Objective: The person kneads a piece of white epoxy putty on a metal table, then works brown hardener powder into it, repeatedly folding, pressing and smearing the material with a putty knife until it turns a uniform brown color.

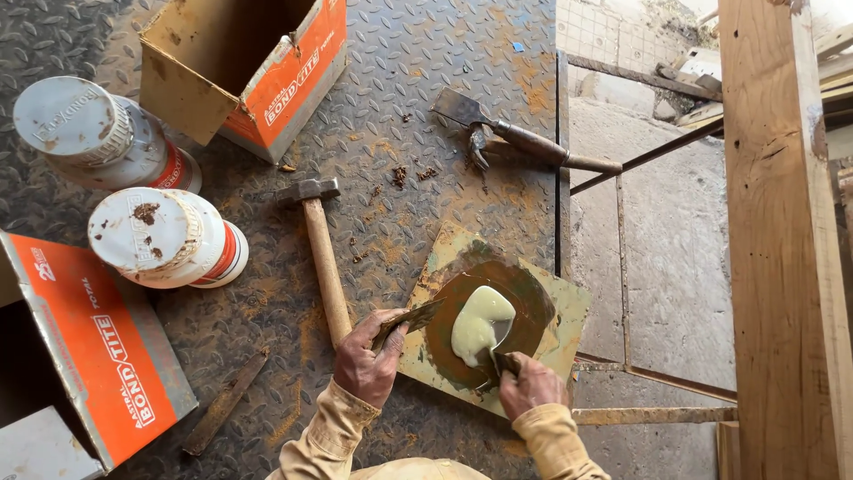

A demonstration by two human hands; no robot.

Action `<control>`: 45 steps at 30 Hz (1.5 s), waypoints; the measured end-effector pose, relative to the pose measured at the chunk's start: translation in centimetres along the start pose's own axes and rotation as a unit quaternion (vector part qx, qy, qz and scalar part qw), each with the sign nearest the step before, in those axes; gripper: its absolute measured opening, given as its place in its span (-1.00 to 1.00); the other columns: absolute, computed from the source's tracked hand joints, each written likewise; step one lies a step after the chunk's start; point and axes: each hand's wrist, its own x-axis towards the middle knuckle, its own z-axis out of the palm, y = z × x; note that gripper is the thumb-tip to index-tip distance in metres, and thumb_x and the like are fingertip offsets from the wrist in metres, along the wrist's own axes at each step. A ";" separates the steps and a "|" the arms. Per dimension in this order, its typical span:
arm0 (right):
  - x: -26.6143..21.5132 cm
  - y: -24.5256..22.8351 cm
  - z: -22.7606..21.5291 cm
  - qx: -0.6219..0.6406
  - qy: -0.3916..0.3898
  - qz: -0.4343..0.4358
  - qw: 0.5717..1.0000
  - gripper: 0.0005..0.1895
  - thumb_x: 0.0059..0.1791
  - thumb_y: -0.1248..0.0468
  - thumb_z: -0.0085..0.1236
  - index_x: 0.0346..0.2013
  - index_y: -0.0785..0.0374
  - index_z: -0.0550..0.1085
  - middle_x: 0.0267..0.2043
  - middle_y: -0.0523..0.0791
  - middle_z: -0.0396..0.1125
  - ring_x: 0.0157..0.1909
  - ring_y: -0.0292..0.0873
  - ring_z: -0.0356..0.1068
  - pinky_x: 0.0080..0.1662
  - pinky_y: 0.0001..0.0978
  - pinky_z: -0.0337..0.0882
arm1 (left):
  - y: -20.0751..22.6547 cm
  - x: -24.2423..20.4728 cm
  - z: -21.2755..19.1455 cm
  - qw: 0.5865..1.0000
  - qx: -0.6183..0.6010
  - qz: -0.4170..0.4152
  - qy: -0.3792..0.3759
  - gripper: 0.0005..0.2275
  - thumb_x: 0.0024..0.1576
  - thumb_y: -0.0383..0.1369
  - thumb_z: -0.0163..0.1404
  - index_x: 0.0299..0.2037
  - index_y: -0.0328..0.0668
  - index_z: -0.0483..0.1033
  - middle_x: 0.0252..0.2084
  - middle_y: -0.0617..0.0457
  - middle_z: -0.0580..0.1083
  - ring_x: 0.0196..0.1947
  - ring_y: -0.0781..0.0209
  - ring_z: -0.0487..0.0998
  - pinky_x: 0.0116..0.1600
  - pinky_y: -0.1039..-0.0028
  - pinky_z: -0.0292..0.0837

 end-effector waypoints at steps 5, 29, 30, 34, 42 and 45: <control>-1.2 -2.1 2.4 0.034 0.027 0.020 0.999 -0.71 0.01 0.22 -0.05 -0.05 -0.02 0.56 -0.30 -0.09 0.55 -0.36 -0.14 0.54 -0.17 -0.23 0.57 | -0.2 0.3 0.2 0.999 0.009 0.035 -0.003 -0.80 0.17 -0.48 0.07 -0.01 -0.34 0.55 -0.13 -0.06 0.61 -0.17 0.22 0.65 -0.09 0.49 0.58; 4.5 1.4 3.0 0.831 0.006 0.045 0.554 -0.86 -0.03 0.41 0.12 -0.24 0.47 0.50 -0.29 0.00 0.48 -0.33 -0.12 0.53 -0.20 -0.27 0.59 | 0.7 -2.1 3.9 0.893 0.275 0.342 -0.098 -0.81 0.19 -0.54 0.05 -0.04 -0.18 0.64 -0.03 -0.10 0.62 -0.04 -0.01 0.67 0.11 0.25 0.53; 4.2 1.1 2.9 0.833 0.006 0.044 0.551 -0.86 -0.03 0.41 0.12 -0.24 0.47 0.50 -0.29 0.00 0.48 -0.33 -0.12 0.53 -0.20 -0.27 0.59 | 1.4 -2.3 4.2 0.892 0.277 0.343 -0.099 -0.81 0.19 -0.54 0.05 -0.04 -0.18 0.64 -0.03 -0.10 0.62 -0.04 -0.01 0.67 0.11 0.25 0.53; 2.9 0.7 2.5 0.835 0.005 0.040 0.548 -0.86 -0.05 0.43 0.11 -0.24 0.47 0.51 -0.31 0.00 0.48 -0.36 -0.11 0.51 -0.25 -0.23 0.58 | 3.4 -2.8 5.1 0.886 0.293 0.335 -0.130 -0.71 0.00 -0.55 0.13 -0.04 -0.21 0.64 -0.02 -0.15 0.58 0.01 -0.16 0.60 0.11 0.17 0.50; 1.1 0.4 1.5 0.824 0.008 0.022 0.566 -0.85 -0.07 0.45 0.12 -0.25 0.52 0.51 -0.31 0.07 0.50 -0.38 -0.06 0.53 -0.29 -0.22 0.59 | 1.0 -2.5 6.4 0.849 0.343 0.373 -0.150 -0.71 0.05 -0.55 0.10 -0.02 -0.13 0.61 0.00 -0.13 0.59 0.01 -0.13 0.62 0.14 0.19 0.50; 0.6 0.8 1.6 0.812 -0.016 -0.009 0.583 -0.82 -0.08 0.44 0.11 -0.24 0.54 0.51 -0.31 0.08 0.51 -0.37 -0.05 0.54 -0.29 -0.21 0.61 | 1.7 -2.3 6.6 0.850 0.334 0.380 -0.148 -0.72 0.06 -0.55 0.09 -0.03 -0.14 0.61 -0.01 -0.12 0.59 -0.01 -0.12 0.62 0.15 0.18 0.50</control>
